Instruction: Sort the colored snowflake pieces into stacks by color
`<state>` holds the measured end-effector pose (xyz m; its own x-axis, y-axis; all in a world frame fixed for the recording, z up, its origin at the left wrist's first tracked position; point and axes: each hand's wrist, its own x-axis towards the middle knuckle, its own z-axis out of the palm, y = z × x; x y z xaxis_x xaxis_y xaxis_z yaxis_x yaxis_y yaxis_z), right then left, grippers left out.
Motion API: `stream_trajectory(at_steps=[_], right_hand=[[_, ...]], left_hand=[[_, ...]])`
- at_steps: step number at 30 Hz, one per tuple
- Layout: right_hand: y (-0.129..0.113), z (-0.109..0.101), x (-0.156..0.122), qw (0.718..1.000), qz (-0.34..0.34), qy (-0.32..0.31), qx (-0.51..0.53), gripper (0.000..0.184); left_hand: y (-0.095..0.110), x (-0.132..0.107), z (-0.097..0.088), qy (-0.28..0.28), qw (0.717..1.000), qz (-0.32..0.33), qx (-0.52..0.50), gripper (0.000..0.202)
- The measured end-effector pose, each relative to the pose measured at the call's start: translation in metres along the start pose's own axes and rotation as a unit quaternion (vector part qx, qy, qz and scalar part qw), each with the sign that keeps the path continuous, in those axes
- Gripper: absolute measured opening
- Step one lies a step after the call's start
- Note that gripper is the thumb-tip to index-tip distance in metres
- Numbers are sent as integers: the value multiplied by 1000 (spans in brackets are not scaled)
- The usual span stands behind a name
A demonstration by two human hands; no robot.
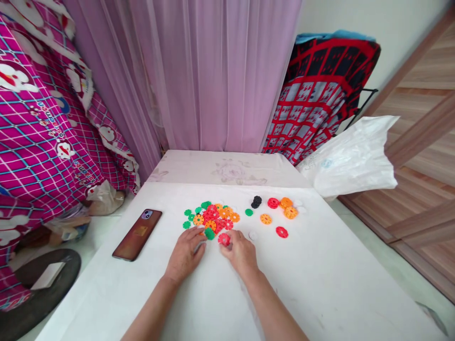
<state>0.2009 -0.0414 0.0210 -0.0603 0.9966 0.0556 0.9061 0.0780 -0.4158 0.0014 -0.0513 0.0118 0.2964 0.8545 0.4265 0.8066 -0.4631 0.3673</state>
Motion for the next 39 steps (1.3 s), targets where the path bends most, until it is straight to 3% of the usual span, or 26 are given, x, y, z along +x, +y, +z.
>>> stream_trajectory(at_steps=[9, 18, 21, 24, 28, 31, 34, 39], right_hand=[[-13, -19, 1, 996, -4, -80, -45, 32], [-22, -27, 6, 990, -34, -72, -120, 25], [-6, -27, 0, 993, -20, -51, -101, 22], [27, -36, -7, 998, 19, -23, -51, 20], [84, -66, -7, 992, 111, 51, -29, 23], [117, -87, 3, 981, 173, 58, -64, 27], [134, -97, 14, 977, 182, 29, -105, 28], [137, -96, 21, 974, 176, -2, -139, 30]], left_hand=[[-3, 2, 3, 13, 1000, -2, -16, 19], [-3, 2, 1, 13, 1000, 1, -16, 21], [-5, 0, 2, 11, 1000, 4, -17, 21], [-7, -1, 3, 8, 1000, 9, -11, 21], [-9, 0, 2, 15, 1000, 20, -1, 21], [-10, 1, 2, 21, 999, 27, 3, 20], [-10, 2, 2, 29, 999, 29, 0, 21], [-11, 2, 2, 31, 999, 31, 4, 22]])
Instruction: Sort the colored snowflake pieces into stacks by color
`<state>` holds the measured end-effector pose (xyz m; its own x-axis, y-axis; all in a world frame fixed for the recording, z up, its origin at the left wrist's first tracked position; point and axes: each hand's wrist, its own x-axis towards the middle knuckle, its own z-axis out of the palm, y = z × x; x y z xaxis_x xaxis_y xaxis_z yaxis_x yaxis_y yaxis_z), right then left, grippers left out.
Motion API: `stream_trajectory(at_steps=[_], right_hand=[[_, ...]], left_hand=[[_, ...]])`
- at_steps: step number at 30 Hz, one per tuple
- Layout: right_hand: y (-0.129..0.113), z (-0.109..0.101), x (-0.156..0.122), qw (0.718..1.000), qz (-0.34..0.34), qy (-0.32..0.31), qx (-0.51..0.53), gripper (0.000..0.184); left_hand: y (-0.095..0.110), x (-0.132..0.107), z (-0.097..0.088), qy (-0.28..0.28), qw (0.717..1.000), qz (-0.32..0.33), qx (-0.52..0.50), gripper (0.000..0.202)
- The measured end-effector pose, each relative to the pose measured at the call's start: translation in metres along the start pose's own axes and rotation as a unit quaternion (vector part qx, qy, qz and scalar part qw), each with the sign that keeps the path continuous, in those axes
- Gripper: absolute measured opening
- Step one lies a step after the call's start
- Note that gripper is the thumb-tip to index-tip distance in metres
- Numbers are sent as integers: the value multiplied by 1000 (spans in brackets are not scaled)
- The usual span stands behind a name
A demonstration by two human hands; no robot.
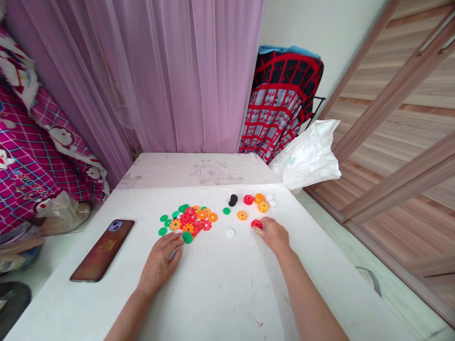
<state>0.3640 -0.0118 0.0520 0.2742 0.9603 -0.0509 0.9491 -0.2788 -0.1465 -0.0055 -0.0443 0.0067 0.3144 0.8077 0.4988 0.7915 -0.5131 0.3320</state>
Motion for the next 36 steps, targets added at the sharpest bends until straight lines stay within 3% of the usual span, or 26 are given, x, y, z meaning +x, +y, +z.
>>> stream_trajectory(at_steps=[14, 18, 22, 27, 32, 36], right_hand=[[2, -4, -6, 999, -16, 8, 45, 27], [-18, -2, -19, 991, -80, 43, 97, 21], [-49, 20, -35, 968, -162, 57, 184, 23], [-59, 49, -43, 946, -143, 104, 273, 27], [-58, 54, -43, 948, -136, 103, 270, 28], [-80, 45, -43, 953, -197, 98, 209, 25]], left_hand=[[0, -1, 0, -9, 1000, -14, -10, 20], [1, -2, 1, -8, 1000, -22, -16, 20], [1, -3, 2, -9, 1000, -26, -15, 20], [4, -3, 0, -12, 999, -29, -12, 21], [4, -3, 1, -11, 999, -32, -22, 24], [3, -4, 3, -10, 999, -32, -25, 23]])
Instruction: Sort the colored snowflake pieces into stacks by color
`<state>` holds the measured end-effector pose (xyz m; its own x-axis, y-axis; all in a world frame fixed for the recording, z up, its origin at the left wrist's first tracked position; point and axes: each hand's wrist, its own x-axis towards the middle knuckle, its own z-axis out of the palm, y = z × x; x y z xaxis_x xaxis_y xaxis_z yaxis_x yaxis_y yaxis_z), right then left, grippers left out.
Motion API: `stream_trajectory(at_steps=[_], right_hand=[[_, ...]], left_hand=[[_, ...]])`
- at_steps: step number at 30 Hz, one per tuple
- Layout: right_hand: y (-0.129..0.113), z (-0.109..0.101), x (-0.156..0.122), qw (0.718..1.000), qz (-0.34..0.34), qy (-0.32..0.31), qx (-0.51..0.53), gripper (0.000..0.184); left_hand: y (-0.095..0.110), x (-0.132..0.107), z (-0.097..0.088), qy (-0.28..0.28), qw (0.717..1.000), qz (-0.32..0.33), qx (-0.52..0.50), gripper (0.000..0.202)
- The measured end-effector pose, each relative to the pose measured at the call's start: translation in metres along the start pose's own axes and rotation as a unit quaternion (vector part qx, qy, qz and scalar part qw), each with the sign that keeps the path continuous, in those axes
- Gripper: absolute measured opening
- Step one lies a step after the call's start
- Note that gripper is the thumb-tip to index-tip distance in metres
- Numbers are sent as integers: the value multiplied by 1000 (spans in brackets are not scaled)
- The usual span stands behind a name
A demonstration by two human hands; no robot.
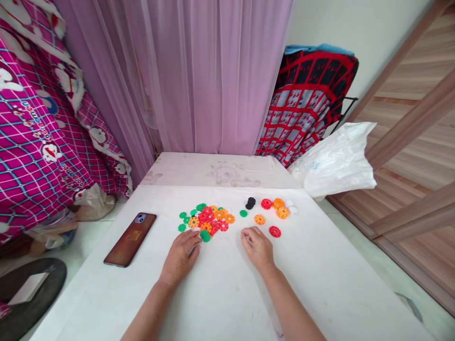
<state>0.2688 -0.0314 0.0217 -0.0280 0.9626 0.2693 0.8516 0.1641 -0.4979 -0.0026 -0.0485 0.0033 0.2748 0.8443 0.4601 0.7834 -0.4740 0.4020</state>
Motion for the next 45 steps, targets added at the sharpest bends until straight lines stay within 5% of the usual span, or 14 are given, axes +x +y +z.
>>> stream_trajectory(at_steps=[5, 13, 25, 30, 35, 39, 45], right_hand=[[-37, 7, 27, 989, -65, -78, -104, 31], [-56, 13, 51, 968, -40, -185, -163, 26], [-62, 16, 39, 979, -13, -154, -133, 26], [-25, 12, 36, 990, 35, -63, 121, 26], [57, -20, 28, 924, 203, 71, 317, 41], [100, -45, 22, 886, 290, 120, 342, 45], [110, -41, 21, 896, 307, 83, 309, 33]], left_hand=[[0, 1, 1, 4, 1000, -1, -3, 21], [1, 2, 1, 16, 1000, 6, 3, 20], [0, 4, 0, 6, 1000, 7, 9, 21], [-2, 4, -1, 3, 1000, 16, 18, 21], [-4, 3, -1, 9, 1000, 19, 16, 20], [-5, 4, 1, 22, 999, 27, 15, 20], [-5, 4, -1, 26, 999, 37, 30, 21]])
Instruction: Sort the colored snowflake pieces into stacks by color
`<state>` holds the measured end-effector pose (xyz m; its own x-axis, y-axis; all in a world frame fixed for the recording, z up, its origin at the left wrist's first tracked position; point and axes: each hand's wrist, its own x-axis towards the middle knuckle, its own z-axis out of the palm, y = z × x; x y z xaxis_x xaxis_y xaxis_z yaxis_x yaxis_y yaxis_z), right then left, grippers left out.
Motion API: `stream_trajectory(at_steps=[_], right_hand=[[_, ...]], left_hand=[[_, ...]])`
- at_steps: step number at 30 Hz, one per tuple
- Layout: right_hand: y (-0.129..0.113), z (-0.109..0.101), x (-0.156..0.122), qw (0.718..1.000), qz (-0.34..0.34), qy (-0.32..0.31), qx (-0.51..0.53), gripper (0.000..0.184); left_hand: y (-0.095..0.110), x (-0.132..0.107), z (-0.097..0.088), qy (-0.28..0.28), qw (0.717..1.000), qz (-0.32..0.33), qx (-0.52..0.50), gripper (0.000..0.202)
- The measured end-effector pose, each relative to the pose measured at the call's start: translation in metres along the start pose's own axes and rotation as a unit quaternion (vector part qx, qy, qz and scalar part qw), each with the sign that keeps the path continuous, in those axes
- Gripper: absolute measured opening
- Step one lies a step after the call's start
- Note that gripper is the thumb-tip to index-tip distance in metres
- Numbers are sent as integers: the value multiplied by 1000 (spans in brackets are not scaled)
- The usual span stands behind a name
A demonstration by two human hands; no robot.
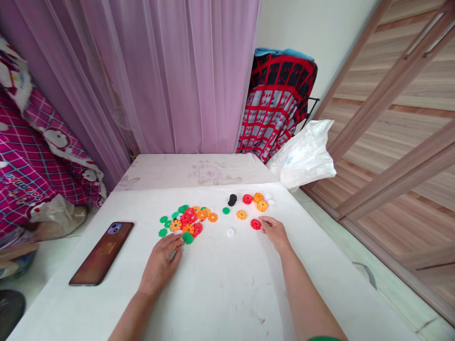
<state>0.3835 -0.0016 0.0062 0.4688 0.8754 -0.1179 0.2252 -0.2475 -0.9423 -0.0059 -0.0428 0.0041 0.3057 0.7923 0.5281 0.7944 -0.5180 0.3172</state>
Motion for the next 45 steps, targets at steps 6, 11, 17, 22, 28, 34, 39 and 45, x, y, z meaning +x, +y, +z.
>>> stream_trajectory(at_steps=[6, 11, 17, 22, 28, 34, 39, 45], right_hand=[[2, -2, -2, 979, -123, 16, -161, 35], [-9, -3, -11, 924, -199, -25, -326, 41], [-10, 2, -15, 895, -212, -46, -390, 33], [-11, 0, -15, 887, -212, -45, -407, 34], [-41, 21, -30, 885, -243, -14, -396, 29], [-73, 103, -70, 856, -313, -207, -356, 26], [-82, 148, -92, 818, -346, -258, -379, 42], [-86, 159, -93, 806, -325, -250, -427, 34]], left_hand=[[0, 0, 0, -2, 1000, 2, 4, 22], [-2, -2, 1, -7, 1000, -3, 1, 20], [0, 0, -1, -4, 1000, -3, -12, 20], [1, -1, -1, -13, 1000, -16, -12, 20], [3, -1, -1, -20, 999, -26, -24, 20], [5, 0, -1, -15, 998, -42, -41, 19], [6, 0, -1, -17, 998, -48, -43, 20], [8, 2, -1, -16, 998, -42, -43, 22]])
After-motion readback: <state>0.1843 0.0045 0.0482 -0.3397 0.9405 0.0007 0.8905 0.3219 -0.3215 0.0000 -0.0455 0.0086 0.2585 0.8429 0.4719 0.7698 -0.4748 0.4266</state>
